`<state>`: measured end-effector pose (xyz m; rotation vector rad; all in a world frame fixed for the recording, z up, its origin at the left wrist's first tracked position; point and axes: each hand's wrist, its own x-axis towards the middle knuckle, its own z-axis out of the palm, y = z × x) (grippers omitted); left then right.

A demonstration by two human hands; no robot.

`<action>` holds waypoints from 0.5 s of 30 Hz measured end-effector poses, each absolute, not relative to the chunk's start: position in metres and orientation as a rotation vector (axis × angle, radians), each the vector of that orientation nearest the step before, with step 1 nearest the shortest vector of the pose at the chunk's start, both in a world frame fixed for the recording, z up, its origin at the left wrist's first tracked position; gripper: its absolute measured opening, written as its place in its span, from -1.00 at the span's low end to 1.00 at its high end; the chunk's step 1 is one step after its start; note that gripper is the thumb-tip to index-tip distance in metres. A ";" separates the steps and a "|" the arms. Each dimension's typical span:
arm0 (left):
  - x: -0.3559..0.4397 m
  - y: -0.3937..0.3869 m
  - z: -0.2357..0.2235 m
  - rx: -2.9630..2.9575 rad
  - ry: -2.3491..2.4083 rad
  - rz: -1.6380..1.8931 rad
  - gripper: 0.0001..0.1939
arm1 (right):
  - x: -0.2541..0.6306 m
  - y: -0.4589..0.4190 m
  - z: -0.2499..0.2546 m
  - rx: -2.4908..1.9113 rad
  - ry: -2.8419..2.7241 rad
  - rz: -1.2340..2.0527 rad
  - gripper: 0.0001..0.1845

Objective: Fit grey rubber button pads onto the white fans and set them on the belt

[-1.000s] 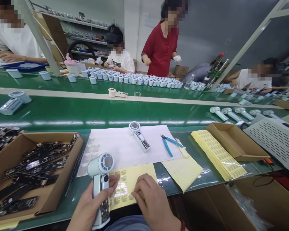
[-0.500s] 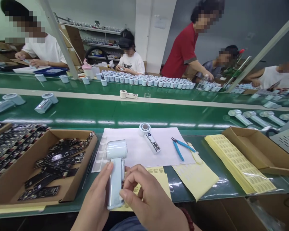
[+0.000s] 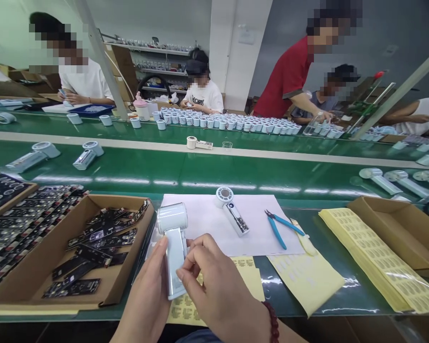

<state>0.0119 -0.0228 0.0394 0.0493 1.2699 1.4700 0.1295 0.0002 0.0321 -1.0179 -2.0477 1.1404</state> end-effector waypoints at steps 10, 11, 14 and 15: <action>-0.029 -0.005 0.060 0.194 1.239 1.291 -0.73 | 0.133 0.026 0.024 -1.013 -1.524 1.381 -0.72; -0.038 0.003 0.067 0.258 1.253 1.294 -0.72 | 0.133 0.030 0.023 -1.089 -1.661 1.330 -0.71; -0.062 0.045 0.087 0.469 1.375 1.328 -0.69 | 0.125 0.043 0.019 -1.237 -2.217 1.093 -0.65; -0.069 0.063 0.091 0.508 1.409 1.329 -0.71 | 0.119 0.046 0.016 -1.236 -2.354 1.004 -0.57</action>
